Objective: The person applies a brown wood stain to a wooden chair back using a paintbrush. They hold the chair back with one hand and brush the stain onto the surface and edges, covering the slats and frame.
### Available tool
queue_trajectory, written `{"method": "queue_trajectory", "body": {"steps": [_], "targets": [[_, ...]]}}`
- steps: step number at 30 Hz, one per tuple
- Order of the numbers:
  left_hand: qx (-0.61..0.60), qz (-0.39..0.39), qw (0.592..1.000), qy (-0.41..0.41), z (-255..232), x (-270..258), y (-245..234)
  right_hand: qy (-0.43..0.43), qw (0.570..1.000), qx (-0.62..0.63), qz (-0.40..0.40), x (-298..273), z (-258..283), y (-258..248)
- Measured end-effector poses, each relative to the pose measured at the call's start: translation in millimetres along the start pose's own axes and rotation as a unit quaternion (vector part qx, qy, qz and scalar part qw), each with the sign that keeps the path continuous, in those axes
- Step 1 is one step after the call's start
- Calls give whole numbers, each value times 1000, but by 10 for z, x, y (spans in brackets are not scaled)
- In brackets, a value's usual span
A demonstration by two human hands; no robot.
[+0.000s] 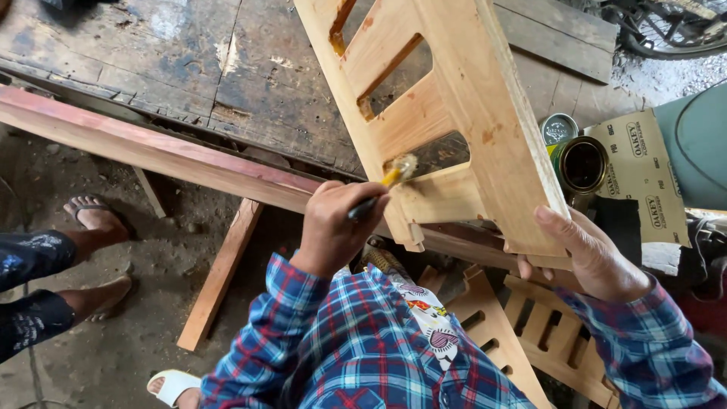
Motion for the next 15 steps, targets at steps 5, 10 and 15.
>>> {"method": "queue_trajectory", "body": {"steps": [5,10,15], "targets": [[55,137,987,65,108,172,103,0,1000,-7,-17,-32,20,27],[29,176,983,40,134,194,-236,8,999,2,-36,-25,-39,-1],[-180,-13,968,-175,180,90,-706,2,998,35,-45,28,-212,-88]]}}
Point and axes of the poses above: each hand's wrist, its own x-axis towards the middle knuckle, its own y-axis out of the palm, z = x × y, the point moved 2 cm from there along x, towards the middle knuckle, and after that the axes turned 7 degrees about z, right-handed, at the moved point
